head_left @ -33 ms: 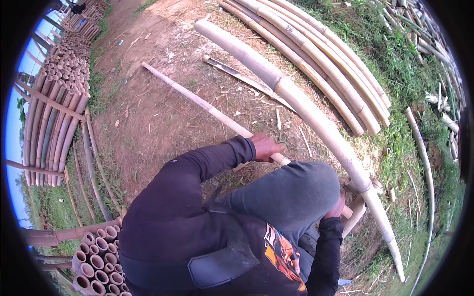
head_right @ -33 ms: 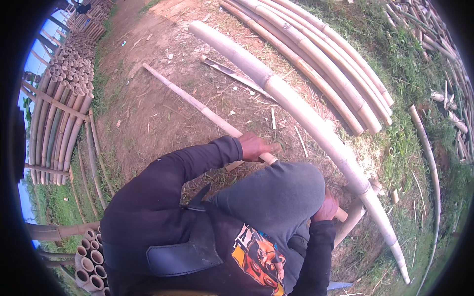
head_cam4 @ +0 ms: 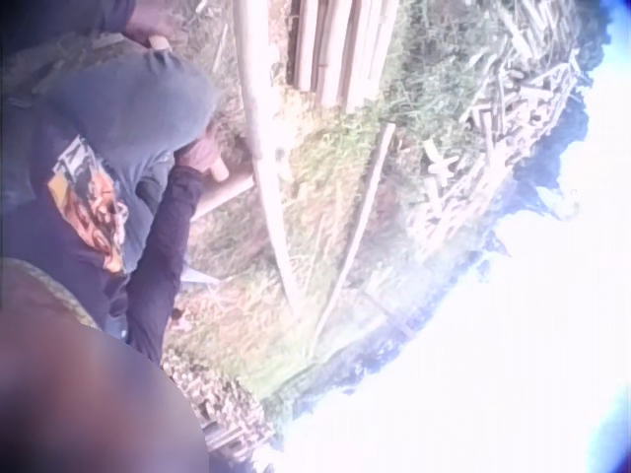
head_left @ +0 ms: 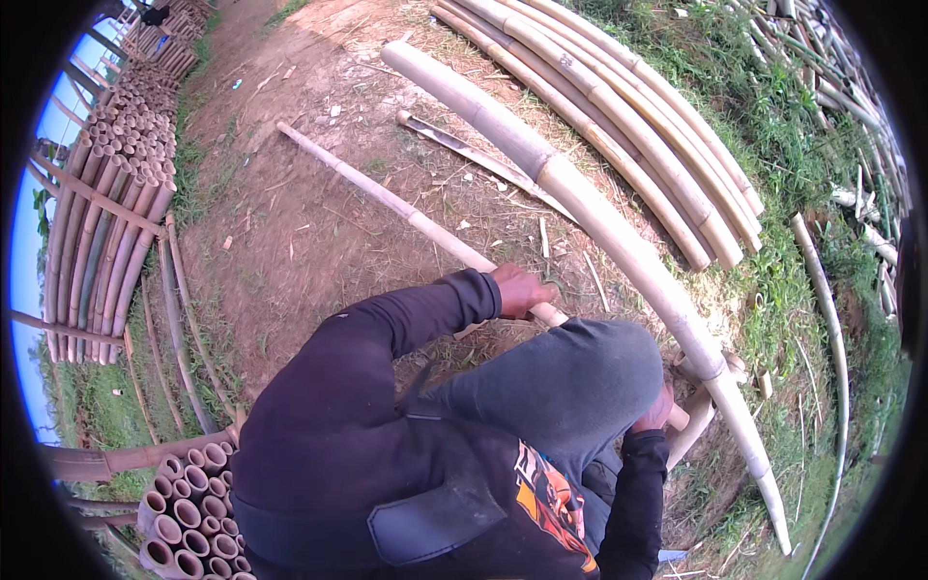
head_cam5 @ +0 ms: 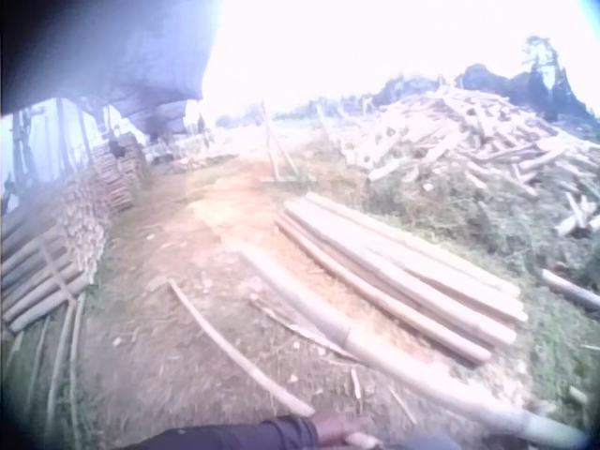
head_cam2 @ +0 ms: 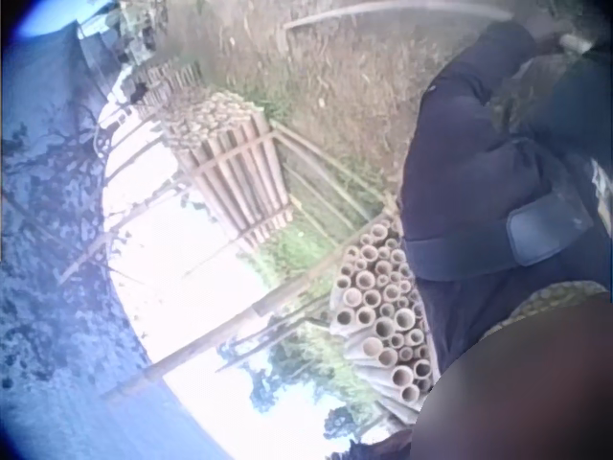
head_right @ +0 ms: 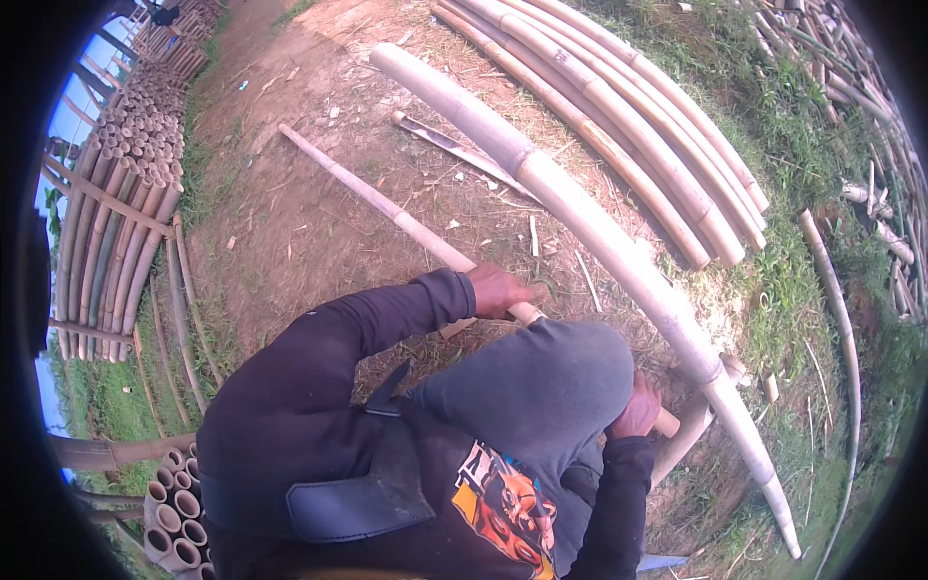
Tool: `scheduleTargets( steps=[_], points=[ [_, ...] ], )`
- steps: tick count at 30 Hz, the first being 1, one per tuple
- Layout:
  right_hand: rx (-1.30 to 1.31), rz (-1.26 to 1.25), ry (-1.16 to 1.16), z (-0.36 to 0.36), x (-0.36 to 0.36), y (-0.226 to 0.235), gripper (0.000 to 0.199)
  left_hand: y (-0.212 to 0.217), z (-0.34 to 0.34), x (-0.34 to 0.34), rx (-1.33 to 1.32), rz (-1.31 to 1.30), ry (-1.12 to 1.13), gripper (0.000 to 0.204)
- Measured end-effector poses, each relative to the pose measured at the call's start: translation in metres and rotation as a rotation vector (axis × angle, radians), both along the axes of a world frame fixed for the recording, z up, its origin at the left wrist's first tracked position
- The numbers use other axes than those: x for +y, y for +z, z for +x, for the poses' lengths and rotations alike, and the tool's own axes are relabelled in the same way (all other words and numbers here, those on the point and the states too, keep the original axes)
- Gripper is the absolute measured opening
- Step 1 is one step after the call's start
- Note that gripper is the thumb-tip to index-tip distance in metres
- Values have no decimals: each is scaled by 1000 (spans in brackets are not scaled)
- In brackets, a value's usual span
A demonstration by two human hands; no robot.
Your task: The person sits cross-legged on the ground and uses a hand saw to cut long bamboo poles into shorter sections. They repeatedly position a pole, saw through it, and place the cut piece aside.
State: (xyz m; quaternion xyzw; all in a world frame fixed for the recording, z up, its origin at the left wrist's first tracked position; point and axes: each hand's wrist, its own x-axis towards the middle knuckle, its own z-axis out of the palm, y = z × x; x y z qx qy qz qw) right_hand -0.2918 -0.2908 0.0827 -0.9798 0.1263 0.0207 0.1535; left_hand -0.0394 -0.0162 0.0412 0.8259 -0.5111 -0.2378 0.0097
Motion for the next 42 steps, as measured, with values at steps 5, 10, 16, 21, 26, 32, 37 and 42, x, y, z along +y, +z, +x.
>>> scheduleTargets(
  steps=[5, 10, 16, 21, 26, 32, 37, 42],
  points=[
    [-242, -215, -27, -5, -47, 13, 57, 43, 16, -55, -236, -385, -85, 28],
    [-340, -189, -144, -29, -120, 17, 62, 106, 9, -144, -325, -403, -263, 32],
    [-421, -196, -219, -83, -123, 7, 61, 114, 5, -239, 165, -293, -206, 73],
    [-411, -199, -268, -103, -71, -11, 67, 73, -3, -298, -32, 120, -436, 102],
    [-342, -166, -281, -113, -29, -41, 64, 51, 4, -278, -228, -72, -470, 78],
    [-261, -78, -267, -125, -11, -61, 61, 98, 91, -182, -305, -59, -346, 83],
    [-279, -90, -244, -112, -9, -64, 57, 102, 147, -97, -390, 25, -135, 75],
    [-200, -64, -261, -109, -8, -60, 57, 88, 155, -68, -615, -136, -129, 85]
  ],
)
